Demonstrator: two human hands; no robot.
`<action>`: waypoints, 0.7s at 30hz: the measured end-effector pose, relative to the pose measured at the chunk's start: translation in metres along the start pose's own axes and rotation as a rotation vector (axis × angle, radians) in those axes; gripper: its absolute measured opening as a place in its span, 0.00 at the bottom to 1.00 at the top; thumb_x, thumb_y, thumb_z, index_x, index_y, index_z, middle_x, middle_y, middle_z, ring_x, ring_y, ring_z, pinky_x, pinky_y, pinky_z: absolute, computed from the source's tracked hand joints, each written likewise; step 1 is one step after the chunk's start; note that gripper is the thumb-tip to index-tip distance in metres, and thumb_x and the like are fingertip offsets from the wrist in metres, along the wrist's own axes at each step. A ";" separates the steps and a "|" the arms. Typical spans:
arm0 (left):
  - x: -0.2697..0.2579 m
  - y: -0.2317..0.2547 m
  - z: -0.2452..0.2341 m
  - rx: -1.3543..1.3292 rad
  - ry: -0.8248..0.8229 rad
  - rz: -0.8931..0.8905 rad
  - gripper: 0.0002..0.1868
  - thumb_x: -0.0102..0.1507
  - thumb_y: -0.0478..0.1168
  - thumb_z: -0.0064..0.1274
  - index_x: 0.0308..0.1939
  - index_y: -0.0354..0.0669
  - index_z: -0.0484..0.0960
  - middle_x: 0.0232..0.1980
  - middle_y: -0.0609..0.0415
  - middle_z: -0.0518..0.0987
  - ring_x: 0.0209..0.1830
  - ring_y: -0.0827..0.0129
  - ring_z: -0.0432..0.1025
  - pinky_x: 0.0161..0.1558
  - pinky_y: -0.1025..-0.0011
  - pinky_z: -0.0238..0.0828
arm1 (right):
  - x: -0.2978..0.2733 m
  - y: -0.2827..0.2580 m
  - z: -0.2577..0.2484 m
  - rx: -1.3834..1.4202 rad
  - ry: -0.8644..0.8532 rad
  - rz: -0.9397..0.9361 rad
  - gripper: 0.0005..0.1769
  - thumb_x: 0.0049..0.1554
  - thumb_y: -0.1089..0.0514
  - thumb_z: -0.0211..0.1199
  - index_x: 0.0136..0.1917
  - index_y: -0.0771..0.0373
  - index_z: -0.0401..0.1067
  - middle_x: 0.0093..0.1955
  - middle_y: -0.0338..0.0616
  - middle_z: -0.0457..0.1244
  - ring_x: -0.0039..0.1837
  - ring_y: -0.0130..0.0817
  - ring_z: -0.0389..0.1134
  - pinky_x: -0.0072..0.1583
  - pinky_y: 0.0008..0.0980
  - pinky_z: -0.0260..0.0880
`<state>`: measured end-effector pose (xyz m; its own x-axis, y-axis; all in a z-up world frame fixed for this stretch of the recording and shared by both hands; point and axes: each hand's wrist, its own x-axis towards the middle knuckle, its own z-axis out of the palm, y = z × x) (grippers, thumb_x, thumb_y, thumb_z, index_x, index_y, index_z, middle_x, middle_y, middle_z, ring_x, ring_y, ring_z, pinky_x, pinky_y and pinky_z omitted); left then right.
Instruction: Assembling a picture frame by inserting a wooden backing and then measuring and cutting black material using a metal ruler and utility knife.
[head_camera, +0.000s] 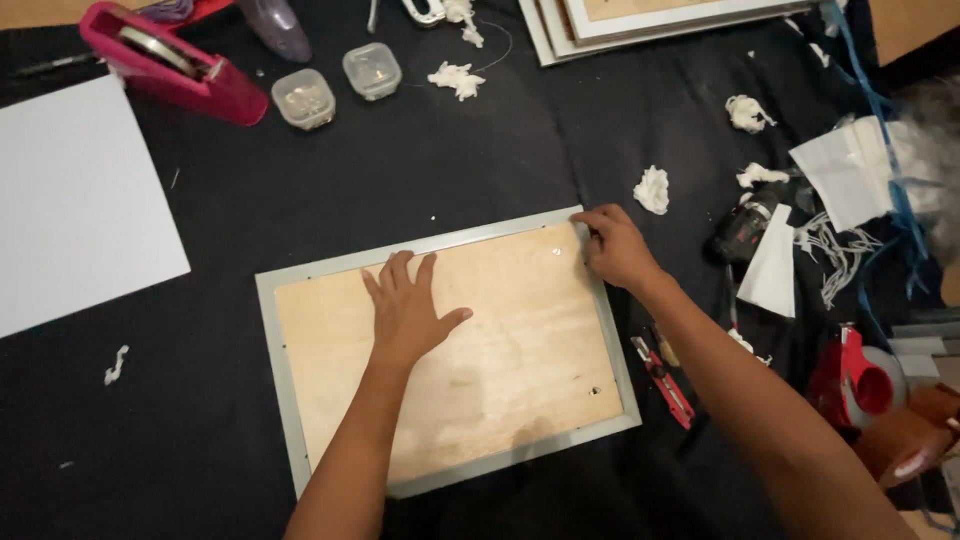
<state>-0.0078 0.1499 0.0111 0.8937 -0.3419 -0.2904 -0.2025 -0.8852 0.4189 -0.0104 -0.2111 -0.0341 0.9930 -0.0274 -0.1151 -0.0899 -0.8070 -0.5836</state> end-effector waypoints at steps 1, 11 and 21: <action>0.000 -0.003 0.004 -0.013 0.007 0.007 0.52 0.55 0.63 0.67 0.75 0.45 0.63 0.71 0.41 0.56 0.77 0.41 0.48 0.72 0.26 0.31 | 0.001 -0.004 -0.001 -0.003 -0.017 -0.030 0.28 0.56 0.69 0.50 0.68 0.57 0.73 0.61 0.56 0.60 0.62 0.64 0.67 0.61 0.61 0.72; 0.005 -0.006 0.009 -0.090 -0.043 -0.069 0.53 0.56 0.62 0.67 0.78 0.51 0.57 0.75 0.45 0.49 0.81 0.46 0.35 0.75 0.35 0.18 | 0.026 0.004 0.003 -0.115 -0.099 -0.012 0.20 0.54 0.63 0.57 0.60 0.56 0.72 0.53 0.56 0.58 0.60 0.69 0.64 0.54 0.62 0.72; 0.015 0.007 0.024 0.078 0.019 0.028 0.53 0.56 0.72 0.58 0.76 0.46 0.63 0.77 0.41 0.54 0.81 0.47 0.43 0.76 0.35 0.28 | 0.012 0.005 0.025 -0.266 0.009 -0.131 0.22 0.55 0.55 0.58 0.63 0.50 0.73 0.58 0.53 0.63 0.62 0.58 0.67 0.62 0.53 0.70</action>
<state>-0.0054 0.1315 -0.0108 0.8948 -0.3610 -0.2626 -0.2569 -0.8976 0.3582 -0.0013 -0.2008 -0.0583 0.9955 0.0831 -0.0447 0.0614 -0.9302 -0.3620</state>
